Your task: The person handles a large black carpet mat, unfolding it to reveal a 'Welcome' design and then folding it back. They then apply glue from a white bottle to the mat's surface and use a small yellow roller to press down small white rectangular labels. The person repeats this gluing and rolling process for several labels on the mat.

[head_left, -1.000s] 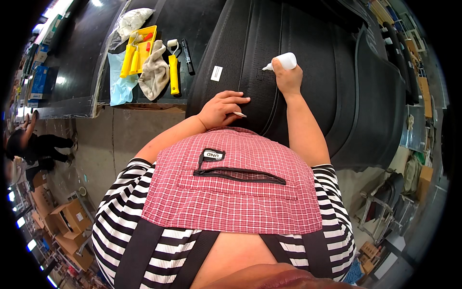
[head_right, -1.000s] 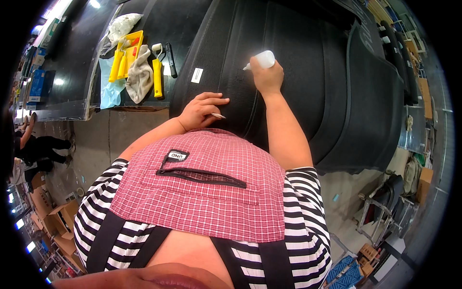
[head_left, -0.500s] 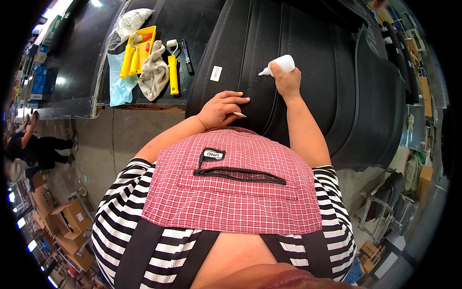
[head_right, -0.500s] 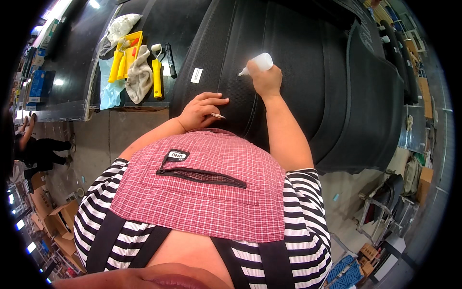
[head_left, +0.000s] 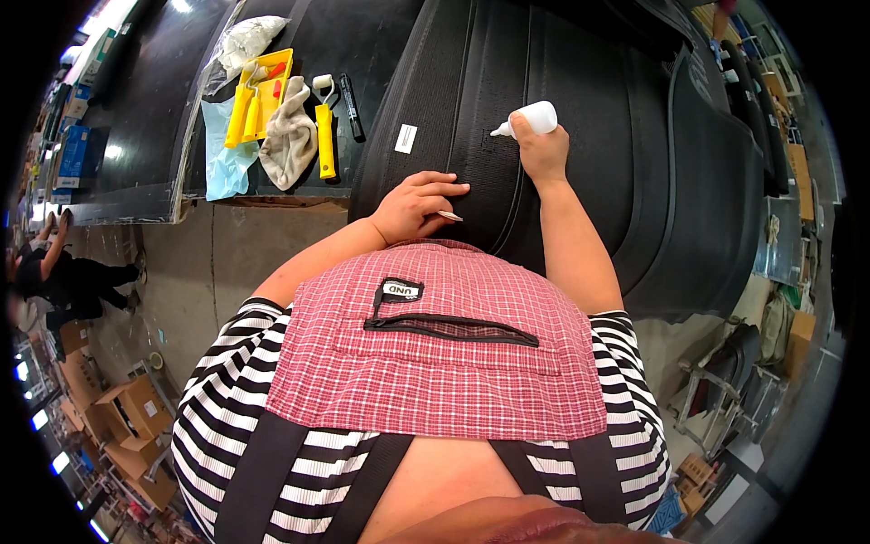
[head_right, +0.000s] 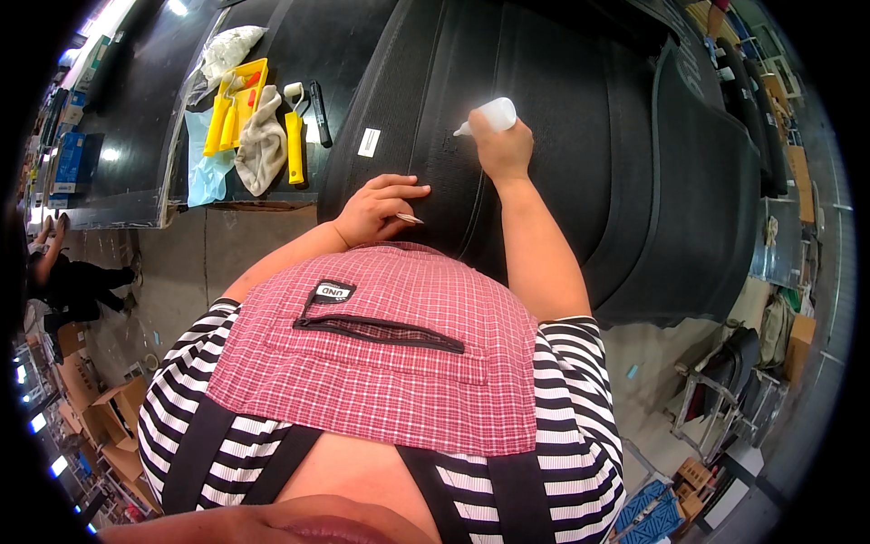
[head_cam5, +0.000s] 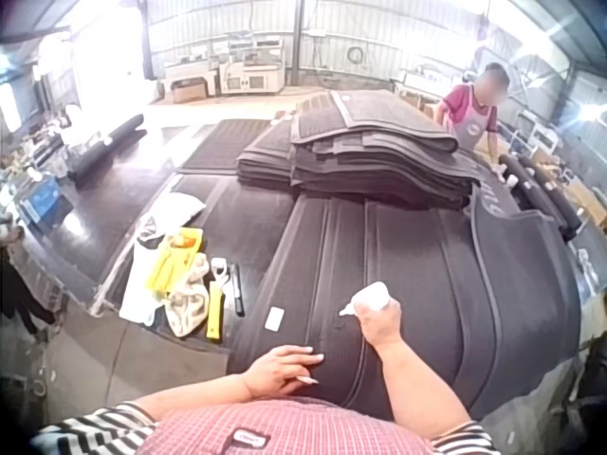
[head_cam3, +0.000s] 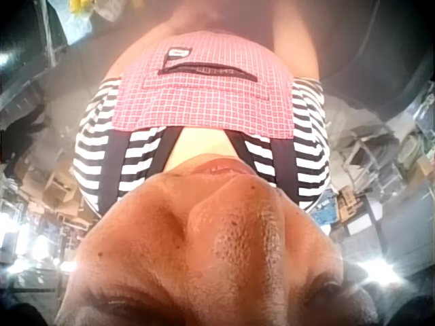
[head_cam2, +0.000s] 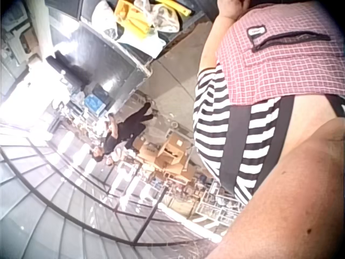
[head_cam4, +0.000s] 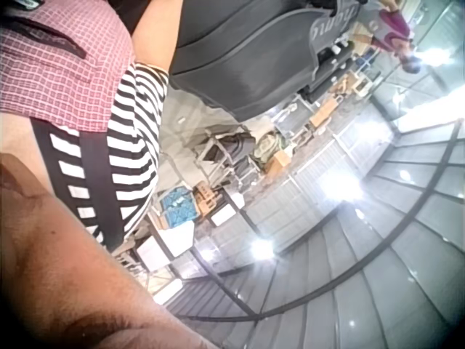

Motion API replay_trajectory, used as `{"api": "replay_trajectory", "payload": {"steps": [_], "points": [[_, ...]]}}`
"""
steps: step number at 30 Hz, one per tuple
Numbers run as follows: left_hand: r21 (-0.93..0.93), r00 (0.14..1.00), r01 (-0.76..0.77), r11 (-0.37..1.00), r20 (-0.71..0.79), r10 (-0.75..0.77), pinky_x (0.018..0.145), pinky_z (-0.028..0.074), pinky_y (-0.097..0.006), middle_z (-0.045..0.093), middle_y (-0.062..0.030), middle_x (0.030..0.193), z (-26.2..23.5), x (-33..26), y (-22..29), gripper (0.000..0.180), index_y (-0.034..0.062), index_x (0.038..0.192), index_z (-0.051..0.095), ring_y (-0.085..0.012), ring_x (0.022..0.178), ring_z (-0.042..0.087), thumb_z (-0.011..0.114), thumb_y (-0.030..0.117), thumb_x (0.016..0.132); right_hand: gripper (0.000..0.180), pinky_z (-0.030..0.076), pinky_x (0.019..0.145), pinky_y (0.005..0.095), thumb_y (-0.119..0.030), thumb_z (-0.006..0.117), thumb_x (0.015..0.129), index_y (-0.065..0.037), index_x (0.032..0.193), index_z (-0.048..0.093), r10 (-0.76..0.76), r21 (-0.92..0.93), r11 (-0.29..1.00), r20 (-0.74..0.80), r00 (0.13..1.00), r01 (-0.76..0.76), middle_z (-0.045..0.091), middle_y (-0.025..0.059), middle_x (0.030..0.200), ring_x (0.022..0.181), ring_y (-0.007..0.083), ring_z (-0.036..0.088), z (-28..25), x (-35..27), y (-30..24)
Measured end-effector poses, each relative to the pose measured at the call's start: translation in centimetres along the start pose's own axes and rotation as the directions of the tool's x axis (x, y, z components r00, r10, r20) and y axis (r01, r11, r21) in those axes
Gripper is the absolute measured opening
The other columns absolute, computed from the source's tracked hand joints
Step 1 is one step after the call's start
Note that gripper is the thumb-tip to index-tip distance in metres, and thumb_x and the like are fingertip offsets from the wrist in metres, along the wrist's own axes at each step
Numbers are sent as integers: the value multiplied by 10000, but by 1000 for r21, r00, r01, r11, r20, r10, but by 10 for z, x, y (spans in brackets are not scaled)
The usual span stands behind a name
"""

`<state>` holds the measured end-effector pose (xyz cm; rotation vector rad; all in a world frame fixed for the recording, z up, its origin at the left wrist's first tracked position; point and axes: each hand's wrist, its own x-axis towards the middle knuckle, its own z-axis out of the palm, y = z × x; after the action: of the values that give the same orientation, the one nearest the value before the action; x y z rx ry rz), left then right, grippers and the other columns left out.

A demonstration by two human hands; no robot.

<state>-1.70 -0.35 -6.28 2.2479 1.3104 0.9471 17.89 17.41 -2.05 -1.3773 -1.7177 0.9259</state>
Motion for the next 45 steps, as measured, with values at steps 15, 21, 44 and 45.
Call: {"api": "replay_trajectory", "payload": {"steps": [15,21,44,45], "points": [[-29,1000,15,999,10,-15,1075,434,-412,629,-13,1343,-1,3,3,68,128,843,706,-247,1322,494,742,186,849,296,511,669,330,-300,705,856,-7,895,706,-26,356,934,8,1000,21,712,93,830,736,202,670,-11,-5,16],[-19,1000,25,1000,-7,-25,1069,441,-412,627,-11,1346,-3,3,8,72,120,841,702,-255,1315,501,749,173,838,380,509,643,252,-362,749,887,-43,1064,643,182,841,480,183,966,-250,672,72,883,760,142,625,-33,5,-5],[-950,481,287,124,31,-876,630,505,-229,702,-35,873,-51,-89,62,161,64,1038,653,-93,719,649,653,207,963,214,335,502,267,-281,536,866,-106,747,509,24,125,-368,992,125,-922,430,-4,667,551,126,394,237,92,-31],[-954,464,279,108,35,-885,632,502,-228,699,-32,872,-52,-89,64,155,65,1034,652,-93,723,645,652,203,964,218,334,505,263,-291,544,871,-99,768,528,139,190,-386,979,146,-903,452,2,674,549,125,401,234,94,-35]]}}
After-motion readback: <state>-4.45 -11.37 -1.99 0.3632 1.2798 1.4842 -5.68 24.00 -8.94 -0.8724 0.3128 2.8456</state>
